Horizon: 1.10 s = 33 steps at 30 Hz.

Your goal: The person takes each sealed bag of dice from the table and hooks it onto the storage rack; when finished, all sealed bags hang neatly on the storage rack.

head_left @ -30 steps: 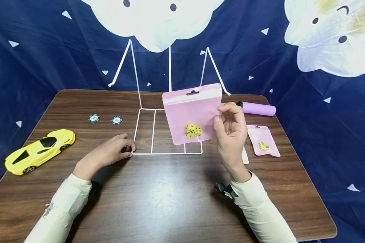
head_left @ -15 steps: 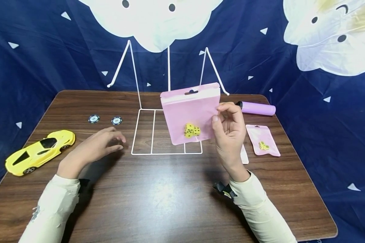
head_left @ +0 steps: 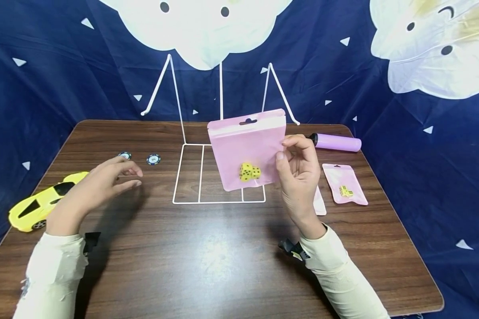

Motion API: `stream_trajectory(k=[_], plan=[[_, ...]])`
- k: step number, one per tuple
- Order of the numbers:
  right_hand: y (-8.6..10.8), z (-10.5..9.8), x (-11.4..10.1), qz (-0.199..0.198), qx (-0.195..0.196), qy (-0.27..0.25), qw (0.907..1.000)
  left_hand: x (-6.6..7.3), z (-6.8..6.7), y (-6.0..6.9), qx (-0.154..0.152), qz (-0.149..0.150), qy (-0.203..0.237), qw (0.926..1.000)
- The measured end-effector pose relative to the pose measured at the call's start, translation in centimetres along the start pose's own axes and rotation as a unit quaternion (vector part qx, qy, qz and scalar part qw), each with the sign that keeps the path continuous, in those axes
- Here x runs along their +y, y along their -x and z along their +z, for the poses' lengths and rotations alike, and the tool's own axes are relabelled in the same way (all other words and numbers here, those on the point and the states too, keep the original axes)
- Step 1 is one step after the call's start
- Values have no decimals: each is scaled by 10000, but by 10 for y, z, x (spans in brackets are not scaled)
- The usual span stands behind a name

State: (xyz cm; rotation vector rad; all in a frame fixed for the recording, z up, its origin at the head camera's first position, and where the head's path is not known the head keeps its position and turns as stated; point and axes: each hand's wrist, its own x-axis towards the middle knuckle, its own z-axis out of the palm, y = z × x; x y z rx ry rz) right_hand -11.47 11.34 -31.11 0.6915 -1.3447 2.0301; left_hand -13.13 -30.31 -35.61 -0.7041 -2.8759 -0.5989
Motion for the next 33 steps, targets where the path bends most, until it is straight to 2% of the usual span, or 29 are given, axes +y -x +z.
stream_trajectory(k=[7,16,27,33], plan=[[1,4,0,71,1,55,10000,-7,-14,8,412,-155,-155,9989],[3,15,4,87,16,-163,9998,-9,-26,16,697,-400,-187,9966],[12,38,12,212,-290,-177,9992,-12,-30,19,705,-584,-223,9956],[15,49,16,245,-377,-446,9980,-16,-25,18,723,-411,-211,9963]])
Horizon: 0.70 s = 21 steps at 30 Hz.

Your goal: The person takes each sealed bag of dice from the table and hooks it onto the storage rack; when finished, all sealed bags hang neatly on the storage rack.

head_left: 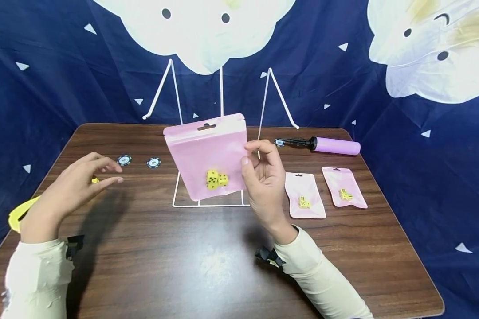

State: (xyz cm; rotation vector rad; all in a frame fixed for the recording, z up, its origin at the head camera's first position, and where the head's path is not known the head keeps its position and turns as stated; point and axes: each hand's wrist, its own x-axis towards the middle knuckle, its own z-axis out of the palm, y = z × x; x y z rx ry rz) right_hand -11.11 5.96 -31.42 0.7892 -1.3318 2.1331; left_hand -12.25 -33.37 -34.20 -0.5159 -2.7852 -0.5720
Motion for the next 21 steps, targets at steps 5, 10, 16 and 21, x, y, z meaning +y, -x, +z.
stream_trajectory(k=[5,10,16,21], plan=[[2,7,3,61,-86,-108,9999,0,1,1,5,37,-9,10000],[3,16,4,285,-185,-263,9991,1,-1,1,-29,-69,13,10000],[3,29,9,490,-167,-404,9978,-1,0,1,-36,-41,-2,10000],[3,37,12,549,-186,-467,9972,-2,0,1,-31,-27,-14,10000]])
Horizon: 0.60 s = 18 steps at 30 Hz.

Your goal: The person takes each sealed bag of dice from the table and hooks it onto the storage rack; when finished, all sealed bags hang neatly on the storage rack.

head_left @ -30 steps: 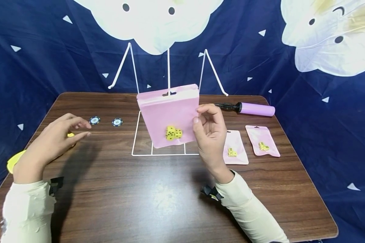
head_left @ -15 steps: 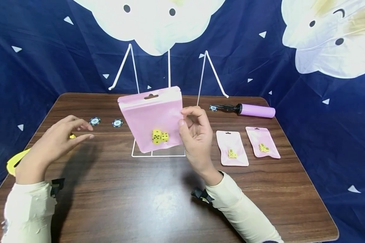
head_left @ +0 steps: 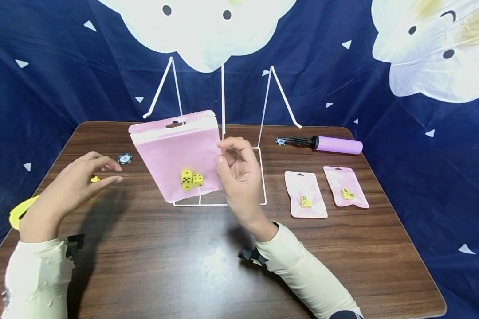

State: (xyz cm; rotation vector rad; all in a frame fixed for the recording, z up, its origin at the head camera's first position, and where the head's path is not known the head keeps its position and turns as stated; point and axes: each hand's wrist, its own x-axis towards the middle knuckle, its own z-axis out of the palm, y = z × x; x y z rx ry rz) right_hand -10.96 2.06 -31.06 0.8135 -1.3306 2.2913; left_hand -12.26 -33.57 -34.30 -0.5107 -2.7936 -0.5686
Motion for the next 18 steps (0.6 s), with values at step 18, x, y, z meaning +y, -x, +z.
stream_trajectory(k=[18], plan=[[3,30,10,196,-139,-337,9991,-3,-5,2,87,36,-71,9999]])
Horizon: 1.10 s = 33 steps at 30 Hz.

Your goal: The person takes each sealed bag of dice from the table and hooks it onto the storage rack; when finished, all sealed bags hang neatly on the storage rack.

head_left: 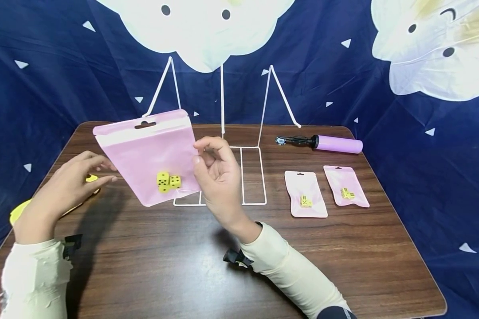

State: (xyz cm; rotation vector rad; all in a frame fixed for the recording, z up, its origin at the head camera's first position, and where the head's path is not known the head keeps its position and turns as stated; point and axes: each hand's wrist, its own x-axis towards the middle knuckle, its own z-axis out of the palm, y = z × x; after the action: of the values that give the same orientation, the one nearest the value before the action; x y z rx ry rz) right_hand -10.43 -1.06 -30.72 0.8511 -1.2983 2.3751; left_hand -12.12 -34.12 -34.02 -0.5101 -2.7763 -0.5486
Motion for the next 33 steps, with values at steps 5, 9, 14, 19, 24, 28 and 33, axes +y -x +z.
stream_trajectory(k=[5,9,14,19,24,28,33], plan=[[0,5,7,129,-23,-16,9999,-1,-2,1,48,4,-19,10000],[-2,6,13,254,-18,-41,9997,-2,-3,1,15,-80,49,10000],[-3,8,17,334,15,-21,9994,-2,-3,2,-20,-167,91,9998],[-5,9,18,424,67,-10,9991,-1,-4,2,-49,-251,128,9996],[-7,9,19,573,153,-20,9982,1,-2,1,-61,-144,143,9998],[-7,9,20,762,176,-134,9968,2,0,1,-62,-79,116,9999],[-7,10,26,887,248,-257,9954,3,1,0,-73,-41,75,9999]])
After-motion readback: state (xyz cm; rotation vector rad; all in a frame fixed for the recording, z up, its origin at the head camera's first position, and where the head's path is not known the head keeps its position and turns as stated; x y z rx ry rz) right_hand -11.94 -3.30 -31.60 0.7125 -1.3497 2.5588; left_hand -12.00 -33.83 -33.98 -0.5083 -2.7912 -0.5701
